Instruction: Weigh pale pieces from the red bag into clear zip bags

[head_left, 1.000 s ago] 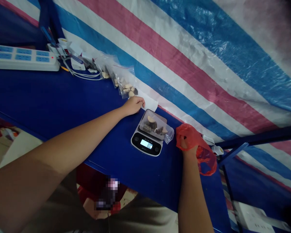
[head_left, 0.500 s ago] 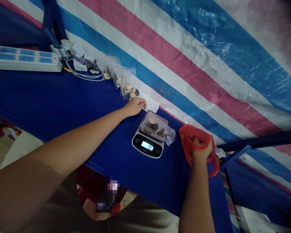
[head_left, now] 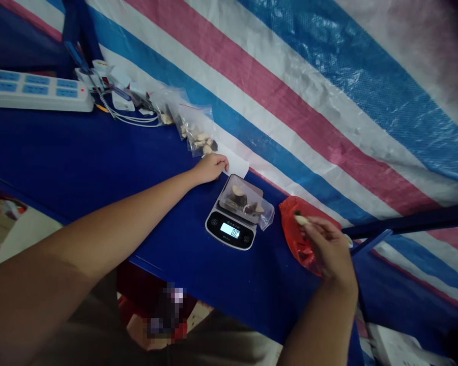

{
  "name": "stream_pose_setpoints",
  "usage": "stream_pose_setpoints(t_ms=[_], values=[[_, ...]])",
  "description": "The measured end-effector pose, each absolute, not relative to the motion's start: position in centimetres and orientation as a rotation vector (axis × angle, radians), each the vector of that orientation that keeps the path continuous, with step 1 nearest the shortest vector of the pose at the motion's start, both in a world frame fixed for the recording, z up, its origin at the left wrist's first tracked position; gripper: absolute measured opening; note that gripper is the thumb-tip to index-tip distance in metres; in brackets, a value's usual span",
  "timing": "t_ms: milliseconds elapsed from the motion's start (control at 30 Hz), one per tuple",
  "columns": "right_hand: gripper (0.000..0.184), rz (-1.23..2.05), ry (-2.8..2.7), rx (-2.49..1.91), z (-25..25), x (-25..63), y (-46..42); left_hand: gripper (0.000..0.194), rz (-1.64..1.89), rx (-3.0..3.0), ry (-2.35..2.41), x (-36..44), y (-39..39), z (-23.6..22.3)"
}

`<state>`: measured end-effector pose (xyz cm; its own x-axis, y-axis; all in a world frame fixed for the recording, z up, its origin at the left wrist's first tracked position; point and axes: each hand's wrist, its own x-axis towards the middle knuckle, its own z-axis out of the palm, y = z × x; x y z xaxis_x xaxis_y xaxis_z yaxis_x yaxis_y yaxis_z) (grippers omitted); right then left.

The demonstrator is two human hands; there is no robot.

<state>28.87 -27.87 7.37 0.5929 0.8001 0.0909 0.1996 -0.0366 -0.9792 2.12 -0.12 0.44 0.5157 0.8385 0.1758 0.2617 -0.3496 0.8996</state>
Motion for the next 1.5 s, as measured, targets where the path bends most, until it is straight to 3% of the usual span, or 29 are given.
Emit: stream_pose_setpoints(t_ms=[133, 467, 667, 1500], values=[[0.038, 0.864, -0.996, -1.636, 6.5, 26.7, -26.4, 0.022, 0.816, 1.857, 0.923, 2.2, -0.1, 0.4], [0.037, 1.051, -1.026, -1.563, 5.2, 25.0, -24.7, 0.023, 0.809, 1.857, 0.929, 2.1, -0.2, 0.3], [0.04, 0.85, -0.793, -1.635, 5.1, 26.5, -24.8, 0.023, 0.804, 1.861, 0.932, 2.2, 0.0, 0.2], [0.039, 0.831, -0.774, -1.678, 4.4, 27.3, -24.8, 0.023, 0.8, 1.853, 0.93, 2.1, -0.3, 0.6]])
